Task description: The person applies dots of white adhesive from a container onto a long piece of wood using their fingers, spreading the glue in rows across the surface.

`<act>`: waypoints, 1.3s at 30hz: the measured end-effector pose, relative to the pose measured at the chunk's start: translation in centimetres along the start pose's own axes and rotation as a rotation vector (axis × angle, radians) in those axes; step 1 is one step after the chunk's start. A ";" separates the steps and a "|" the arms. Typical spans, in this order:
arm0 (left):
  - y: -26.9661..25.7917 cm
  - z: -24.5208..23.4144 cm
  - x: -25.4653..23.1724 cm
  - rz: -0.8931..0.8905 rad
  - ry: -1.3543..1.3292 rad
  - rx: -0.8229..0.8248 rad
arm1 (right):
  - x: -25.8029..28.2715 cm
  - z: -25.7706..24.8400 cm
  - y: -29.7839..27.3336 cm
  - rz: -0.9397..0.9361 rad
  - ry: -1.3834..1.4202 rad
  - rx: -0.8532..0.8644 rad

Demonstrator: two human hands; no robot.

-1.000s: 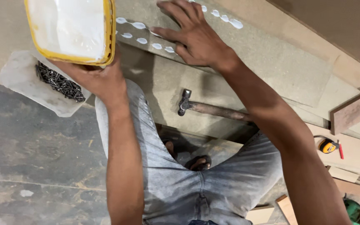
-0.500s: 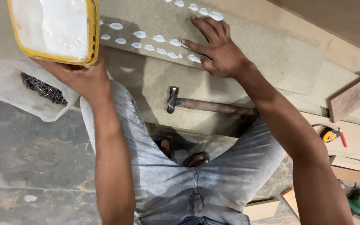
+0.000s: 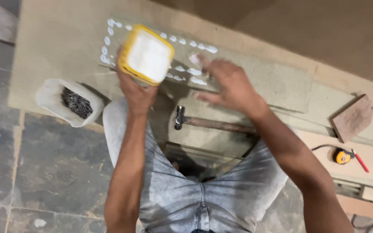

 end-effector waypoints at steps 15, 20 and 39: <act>0.8 -0.9 -2.8 0.115 0.112 -0.042 | 3.6 3.5 6.3 0.400 0.721 0.252; 2.5 -1.9 -1.3 -0.029 0.050 -0.165 | 2.9 6.1 7.6 0.536 1.266 0.258; 1.2 -5.6 9.8 -0.328 -0.042 -0.460 | -3.7 18.3 21.6 -0.209 0.025 0.116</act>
Point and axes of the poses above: each hand's wrist, its own y-axis towards the middle knuckle, its own z-axis out of the palm, x = y × z, the point moved 7 cm from there along y, towards the middle knuckle
